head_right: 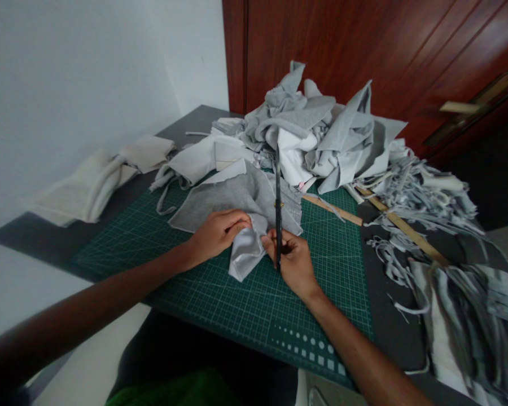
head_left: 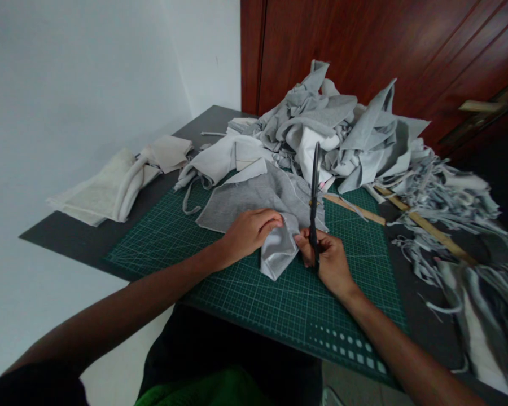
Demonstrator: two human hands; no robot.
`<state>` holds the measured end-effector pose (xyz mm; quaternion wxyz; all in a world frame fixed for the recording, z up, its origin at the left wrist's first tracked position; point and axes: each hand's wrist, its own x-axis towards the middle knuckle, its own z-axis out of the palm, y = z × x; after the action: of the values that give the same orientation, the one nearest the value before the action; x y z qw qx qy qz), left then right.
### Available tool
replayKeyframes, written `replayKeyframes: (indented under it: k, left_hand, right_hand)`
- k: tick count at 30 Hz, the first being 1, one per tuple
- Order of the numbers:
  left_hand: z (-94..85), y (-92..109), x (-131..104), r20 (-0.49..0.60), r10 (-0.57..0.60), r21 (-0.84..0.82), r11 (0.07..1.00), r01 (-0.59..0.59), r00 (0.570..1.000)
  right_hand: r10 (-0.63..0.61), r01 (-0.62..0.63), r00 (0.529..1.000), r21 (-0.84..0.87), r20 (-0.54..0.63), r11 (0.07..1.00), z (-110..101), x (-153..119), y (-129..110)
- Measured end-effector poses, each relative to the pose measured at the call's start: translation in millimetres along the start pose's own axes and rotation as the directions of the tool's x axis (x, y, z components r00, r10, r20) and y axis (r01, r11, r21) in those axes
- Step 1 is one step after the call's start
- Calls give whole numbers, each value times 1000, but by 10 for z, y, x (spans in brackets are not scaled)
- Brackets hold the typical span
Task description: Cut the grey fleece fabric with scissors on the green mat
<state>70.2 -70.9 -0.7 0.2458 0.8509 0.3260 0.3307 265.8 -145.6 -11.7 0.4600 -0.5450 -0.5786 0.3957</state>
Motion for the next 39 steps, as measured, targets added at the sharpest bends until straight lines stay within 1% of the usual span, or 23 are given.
replayKeyframes:
  k: [5,10,14,16,18,19,21,23,25,27,29,32,36,39]
  left_hand:
    - [-75,-28,-6,-80,-76,-12,997,75,994]
    - [-202,-39,2,-262,-123,-3,992,127,957]
    - [-261,-74,16,-371,-126,24,989,145,920]
    - [-239,-74,11,-405,-85,22,994,103,910]
    - [-193,-44,-10,-382,15,64,998,11,924]
    - [-166,-18,-26,-328,82,109,993,-48,941]
    - [-113,44,-64,-209,213,196,965,-172,954]
    - [-68,97,-102,-113,293,283,925,-252,949]
    - [-31,122,-128,-63,334,377,881,-287,941]
    - [-5,114,-138,-47,353,447,844,-297,934]
    - [12,87,-134,-61,371,477,826,-300,927]
    - [16,53,-117,-99,389,478,826,-299,916]
    - [4,58,-105,-100,386,475,828,-297,917]
    - [-1,70,-105,-99,403,489,816,-308,910]
  right_hand:
    - [8,-8,999,8,-38,1000,-16,24,-48]
    - [21,-20,999,31,-39,999,-15,29,-46]
    - [6,-5,999,31,-38,999,-11,22,-45]
    - [-3,4,999,29,-35,1000,-11,21,-48]
    - [-9,10,999,27,-31,1000,-13,21,-50]
    - [-9,10,1000,28,-28,1000,-14,21,-49]
    - [-7,8,1000,28,-20,1000,-16,20,-43]
    - [-10,10,1000,30,-5,999,-14,16,-32]
    - [-16,16,1000,39,9,999,-6,12,-21]
    - [-19,18,1000,51,19,999,6,7,-13]
    - [-19,17,1000,58,24,998,17,5,-9]
    - [-16,14,1000,59,26,998,27,3,-9]
    - [-15,13,1000,69,28,998,26,0,0]
    - [-17,15,1000,67,24,998,23,-3,10]
